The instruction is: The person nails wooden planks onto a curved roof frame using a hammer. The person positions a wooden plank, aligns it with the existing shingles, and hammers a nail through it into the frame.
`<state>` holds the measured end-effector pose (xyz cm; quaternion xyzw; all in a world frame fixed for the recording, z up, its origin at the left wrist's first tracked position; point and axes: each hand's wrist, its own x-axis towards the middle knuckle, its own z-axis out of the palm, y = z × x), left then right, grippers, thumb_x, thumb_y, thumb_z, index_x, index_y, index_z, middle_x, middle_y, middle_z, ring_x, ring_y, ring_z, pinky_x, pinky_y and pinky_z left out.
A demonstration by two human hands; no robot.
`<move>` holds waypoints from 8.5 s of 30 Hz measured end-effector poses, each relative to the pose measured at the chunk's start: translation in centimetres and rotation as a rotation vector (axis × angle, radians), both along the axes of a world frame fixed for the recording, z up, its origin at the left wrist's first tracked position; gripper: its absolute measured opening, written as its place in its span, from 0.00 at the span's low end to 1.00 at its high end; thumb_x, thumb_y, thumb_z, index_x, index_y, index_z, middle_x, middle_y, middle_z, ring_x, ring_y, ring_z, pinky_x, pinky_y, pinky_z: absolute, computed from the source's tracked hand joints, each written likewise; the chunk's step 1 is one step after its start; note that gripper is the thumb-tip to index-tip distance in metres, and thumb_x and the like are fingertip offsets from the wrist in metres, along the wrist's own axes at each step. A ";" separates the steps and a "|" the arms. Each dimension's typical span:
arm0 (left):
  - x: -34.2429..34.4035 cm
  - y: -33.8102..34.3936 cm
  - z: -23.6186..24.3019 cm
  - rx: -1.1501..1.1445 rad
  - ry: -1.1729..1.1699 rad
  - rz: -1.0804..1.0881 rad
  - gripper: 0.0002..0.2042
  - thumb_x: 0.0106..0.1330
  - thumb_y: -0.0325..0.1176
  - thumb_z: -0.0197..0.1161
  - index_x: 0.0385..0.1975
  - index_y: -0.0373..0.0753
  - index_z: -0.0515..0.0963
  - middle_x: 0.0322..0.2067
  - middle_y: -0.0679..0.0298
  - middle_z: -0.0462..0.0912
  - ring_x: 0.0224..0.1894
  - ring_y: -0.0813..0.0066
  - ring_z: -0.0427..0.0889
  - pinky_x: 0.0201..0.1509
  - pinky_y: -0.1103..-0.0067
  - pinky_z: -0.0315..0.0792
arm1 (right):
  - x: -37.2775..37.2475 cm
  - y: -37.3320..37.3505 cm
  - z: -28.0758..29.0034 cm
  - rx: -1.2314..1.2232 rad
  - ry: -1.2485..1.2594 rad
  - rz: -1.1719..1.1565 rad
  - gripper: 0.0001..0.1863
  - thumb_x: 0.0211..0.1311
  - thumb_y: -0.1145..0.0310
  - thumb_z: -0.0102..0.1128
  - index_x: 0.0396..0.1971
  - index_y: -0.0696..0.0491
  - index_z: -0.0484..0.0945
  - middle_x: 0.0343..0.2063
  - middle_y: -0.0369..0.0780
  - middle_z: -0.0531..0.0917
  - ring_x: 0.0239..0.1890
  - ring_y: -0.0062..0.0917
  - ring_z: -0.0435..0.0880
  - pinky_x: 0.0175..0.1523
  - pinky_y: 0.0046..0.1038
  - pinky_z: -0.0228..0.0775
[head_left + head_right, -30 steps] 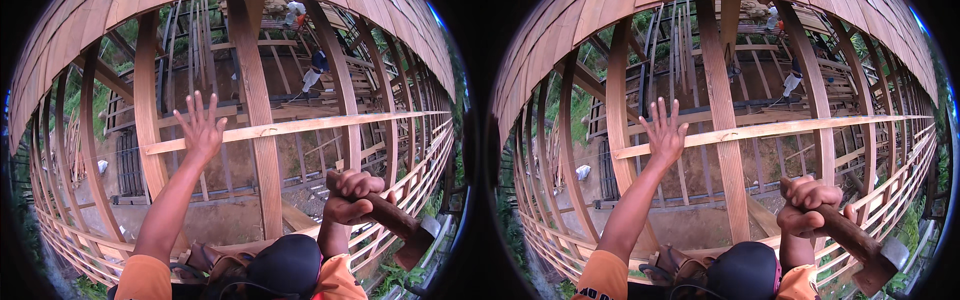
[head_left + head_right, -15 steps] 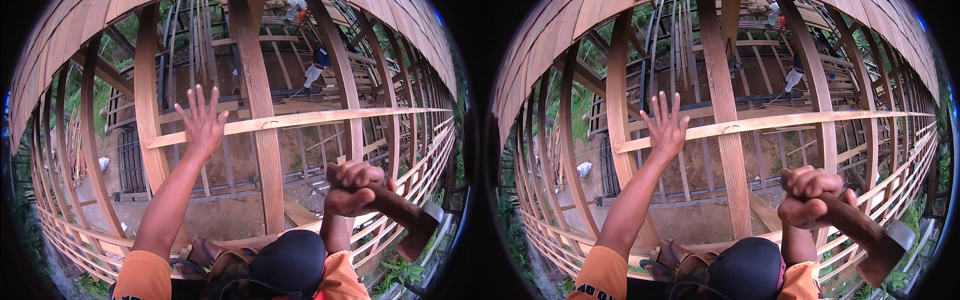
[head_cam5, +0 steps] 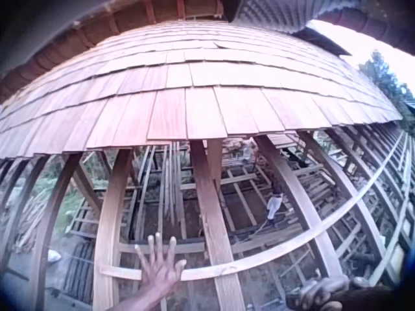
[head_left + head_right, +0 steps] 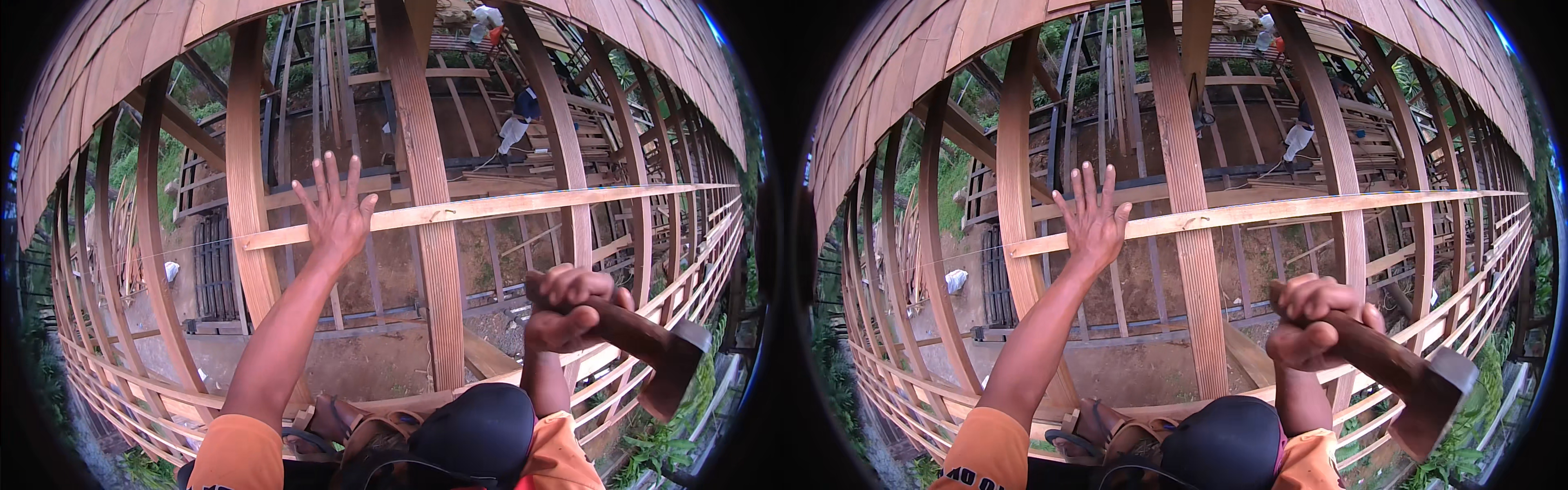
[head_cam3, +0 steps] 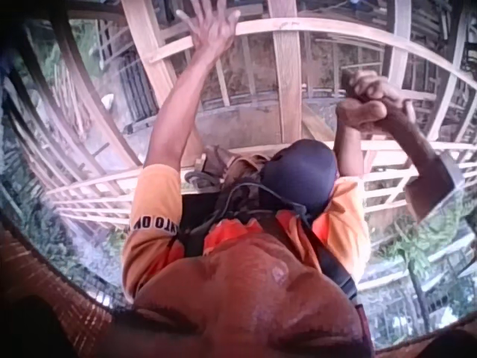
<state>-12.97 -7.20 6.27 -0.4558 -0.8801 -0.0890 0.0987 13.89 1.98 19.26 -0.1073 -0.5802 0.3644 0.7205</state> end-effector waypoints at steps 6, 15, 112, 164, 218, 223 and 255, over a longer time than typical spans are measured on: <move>0.3 -0.3 -0.1 -0.027 -0.022 -0.011 0.33 0.77 0.57 0.36 0.77 0.51 0.46 0.77 0.48 0.39 0.79 0.47 0.35 0.72 0.38 0.25 | 0.1 -0.8 -8.5 -0.431 -1.025 0.118 0.11 0.71 0.71 0.56 0.47 0.58 0.67 0.19 0.41 0.74 0.21 0.21 0.74 0.26 0.28 0.68; 0.2 0.5 0.2 0.006 0.022 -0.029 0.33 0.77 0.56 0.36 0.77 0.50 0.46 0.77 0.49 0.39 0.79 0.48 0.36 0.73 0.38 0.27 | 1.9 -0.4 -6.1 -0.288 -0.466 0.013 0.20 0.71 0.57 0.57 0.50 0.54 0.64 0.26 0.42 0.76 0.25 0.31 0.78 0.31 0.33 0.73; -0.8 -8.3 -6.0 1.380 -1.706 0.322 0.30 0.72 0.57 0.56 0.49 0.29 0.73 0.41 0.48 0.85 0.45 0.56 0.87 0.50 0.64 0.83 | 2.6 1.7 7.1 0.267 0.143 0.286 0.41 0.66 0.30 0.46 0.55 0.56 0.61 0.36 0.36 0.69 0.29 0.17 0.67 0.35 0.23 0.66; 13.3 -40.7 1.8 -0.521 -0.843 -0.025 0.23 0.56 0.40 0.69 0.43 0.34 0.66 0.40 0.47 0.74 0.46 0.44 0.77 0.49 0.59 0.72 | 13.4 -9.6 -18.3 -0.538 -1.050 0.487 0.18 0.56 0.68 0.62 0.45 0.60 0.78 0.58 0.53 0.71 0.64 0.47 0.67 0.69 0.44 0.57; 0.5 -6.0 20.9 -1.091 -0.318 -0.235 0.23 0.58 0.44 0.68 0.45 0.30 0.76 0.32 0.39 0.83 0.38 0.42 0.84 0.45 0.59 0.77 | 13.0 -8.6 -19.6 -0.717 -0.969 0.712 0.31 0.60 0.58 0.55 0.58 0.64 0.72 0.60 0.61 0.71 0.66 0.52 0.68 0.72 0.41 0.58; 2.3 -3.3 22.9 -0.884 -0.863 0.096 0.19 0.64 0.42 0.67 0.44 0.31 0.76 0.24 0.62 0.81 0.21 0.77 0.81 0.26 0.78 0.76 | 12.8 -8.5 -22.7 -0.663 -1.002 0.684 0.33 0.59 0.55 0.57 0.55 0.68 0.73 0.59 0.64 0.71 0.63 0.52 0.71 0.69 0.40 0.62; 0.5 -22.0 0.3 -0.140 -0.290 0.416 0.34 0.54 0.39 0.71 0.59 0.31 0.66 0.62 0.39 0.67 0.60 0.42 0.74 0.61 0.54 0.70 | 19.4 4.7 3.0 -0.590 0.066 0.785 0.18 0.57 0.82 0.62 0.49 0.54 0.79 0.73 0.47 0.58 0.69 0.37 0.69 0.51 0.28 0.84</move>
